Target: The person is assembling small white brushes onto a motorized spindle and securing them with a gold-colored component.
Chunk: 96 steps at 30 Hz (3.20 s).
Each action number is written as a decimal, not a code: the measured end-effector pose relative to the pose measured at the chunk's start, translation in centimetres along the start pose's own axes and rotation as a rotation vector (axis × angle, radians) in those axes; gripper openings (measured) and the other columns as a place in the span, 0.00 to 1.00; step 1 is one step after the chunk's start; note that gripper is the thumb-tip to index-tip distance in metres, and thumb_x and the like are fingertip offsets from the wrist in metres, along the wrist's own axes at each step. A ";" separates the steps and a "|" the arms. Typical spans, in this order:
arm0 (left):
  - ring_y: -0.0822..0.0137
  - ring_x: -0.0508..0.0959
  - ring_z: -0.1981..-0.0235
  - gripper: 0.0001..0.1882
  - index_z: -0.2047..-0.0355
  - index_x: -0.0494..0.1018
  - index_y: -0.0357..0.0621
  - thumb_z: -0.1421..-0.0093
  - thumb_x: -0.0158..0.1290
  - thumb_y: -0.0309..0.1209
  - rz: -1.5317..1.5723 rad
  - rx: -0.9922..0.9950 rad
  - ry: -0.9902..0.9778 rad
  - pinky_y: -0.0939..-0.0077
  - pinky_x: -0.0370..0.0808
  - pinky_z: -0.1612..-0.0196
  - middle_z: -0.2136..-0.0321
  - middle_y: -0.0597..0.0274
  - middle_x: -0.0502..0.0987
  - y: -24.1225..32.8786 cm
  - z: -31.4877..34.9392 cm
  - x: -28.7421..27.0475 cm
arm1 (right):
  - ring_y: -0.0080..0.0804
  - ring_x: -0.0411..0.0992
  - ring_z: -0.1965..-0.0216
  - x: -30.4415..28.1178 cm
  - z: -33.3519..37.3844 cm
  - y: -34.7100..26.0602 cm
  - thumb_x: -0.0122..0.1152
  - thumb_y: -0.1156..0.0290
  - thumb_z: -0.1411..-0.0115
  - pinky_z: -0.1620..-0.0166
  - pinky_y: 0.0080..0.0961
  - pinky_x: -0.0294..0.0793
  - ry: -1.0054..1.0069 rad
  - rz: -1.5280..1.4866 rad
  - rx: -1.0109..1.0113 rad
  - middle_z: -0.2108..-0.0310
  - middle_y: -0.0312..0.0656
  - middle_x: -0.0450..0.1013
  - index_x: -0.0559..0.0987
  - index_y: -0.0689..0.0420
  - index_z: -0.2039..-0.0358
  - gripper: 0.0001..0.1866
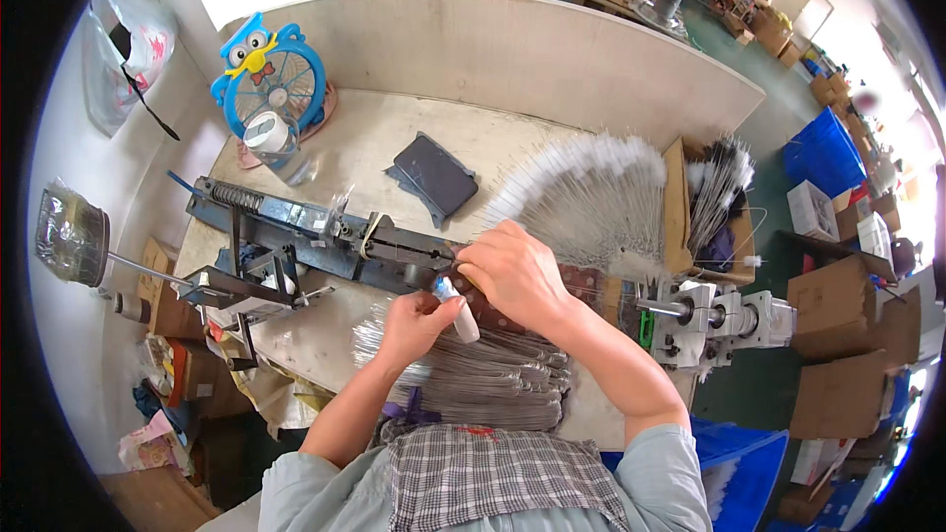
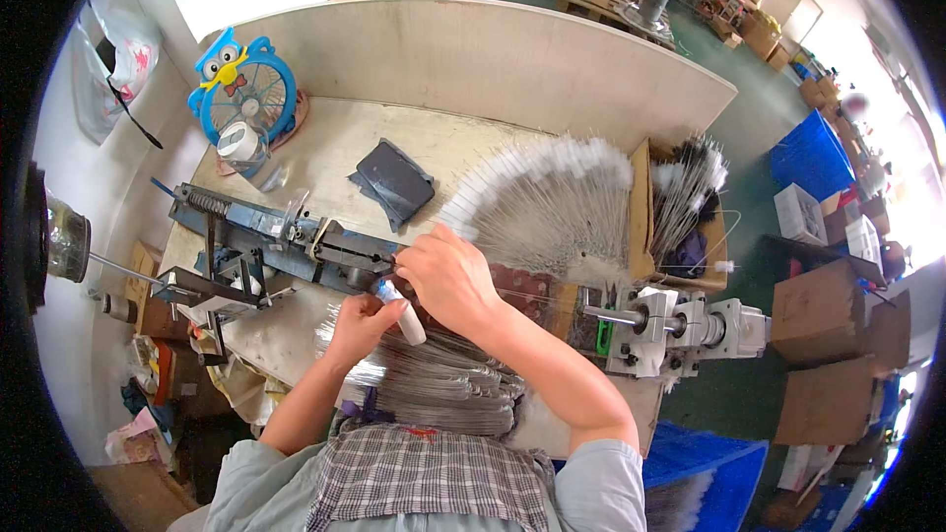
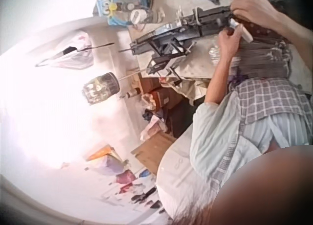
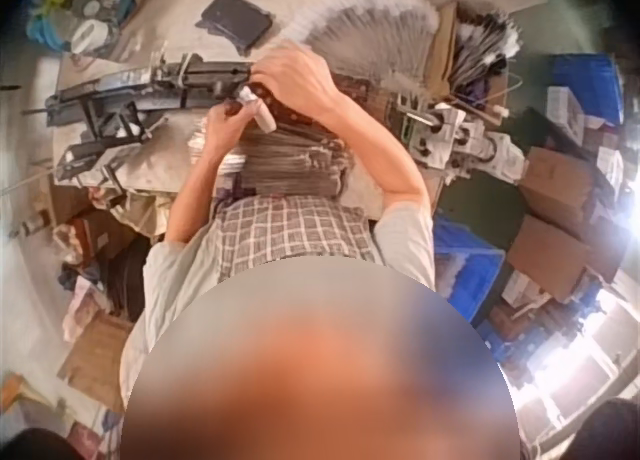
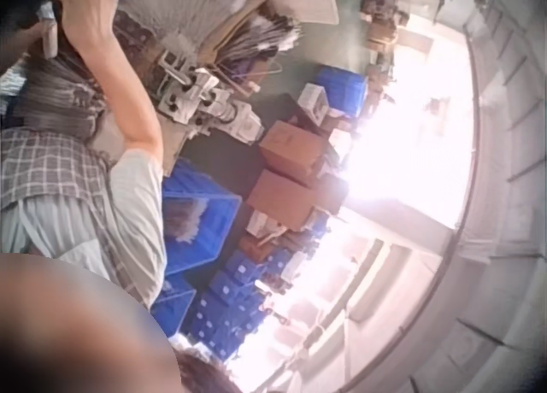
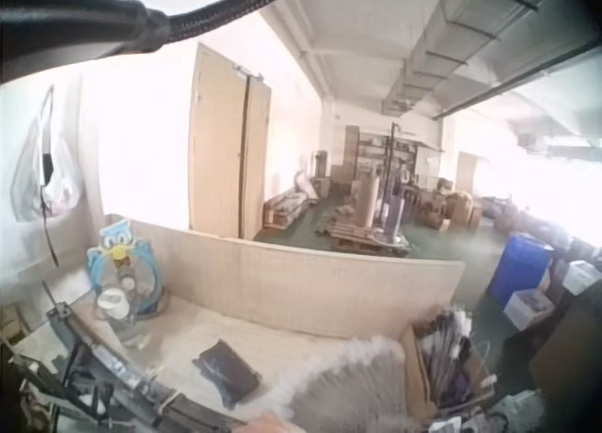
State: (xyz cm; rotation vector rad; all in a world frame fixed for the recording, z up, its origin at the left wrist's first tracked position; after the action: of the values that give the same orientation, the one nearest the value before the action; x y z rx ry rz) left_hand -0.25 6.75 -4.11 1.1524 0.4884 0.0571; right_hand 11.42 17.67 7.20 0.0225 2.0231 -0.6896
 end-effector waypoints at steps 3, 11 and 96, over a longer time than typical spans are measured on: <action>0.72 0.75 0.76 0.13 0.68 0.74 0.33 0.44 0.55 0.34 0.401 0.105 -0.022 0.78 0.72 0.72 0.75 0.58 0.76 0.7 0.2 1.7 | 0.36 0.70 0.67 -2.6 1.7 -0.7 0.62 0.72 0.52 0.65 0.30 0.71 0.197 0.000 -0.067 0.76 0.36 0.73 0.79 0.56 0.73 0.05; 0.72 0.73 0.79 0.07 0.74 0.65 0.40 0.52 0.51 0.19 0.191 0.168 -0.017 0.75 0.71 0.75 0.79 0.60 0.72 1.2 -0.2 2.5 | 0.40 0.72 0.74 1.3 6.3 1.7 0.61 0.69 0.47 0.72 0.32 0.72 0.079 -0.127 0.103 0.72 0.41 0.73 0.77 0.57 0.66 0.09; 0.73 0.76 0.65 0.05 0.66 0.70 0.41 0.39 0.48 0.29 1.238 0.037 0.119 0.78 0.73 0.61 0.67 0.63 0.76 5.6 1.1 5.2 | 0.33 0.67 0.57 -1.5 3.2 -0.4 0.65 0.70 0.56 0.59 0.31 0.66 0.302 0.137 -0.036 0.65 0.32 0.72 0.79 0.50 0.67 0.12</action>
State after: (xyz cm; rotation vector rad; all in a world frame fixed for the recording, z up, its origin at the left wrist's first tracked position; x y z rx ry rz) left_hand 5.98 9.66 -0.58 1.3405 -0.1867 1.1898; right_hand 14.64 16.13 7.36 0.2555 2.2970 -0.5902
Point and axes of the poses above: each hand's wrist, its own z-axis away from the middle knuckle, its own x-axis out of the palm, y = z × x, the point moved 5 cm from there along -z, towards the middle knuckle
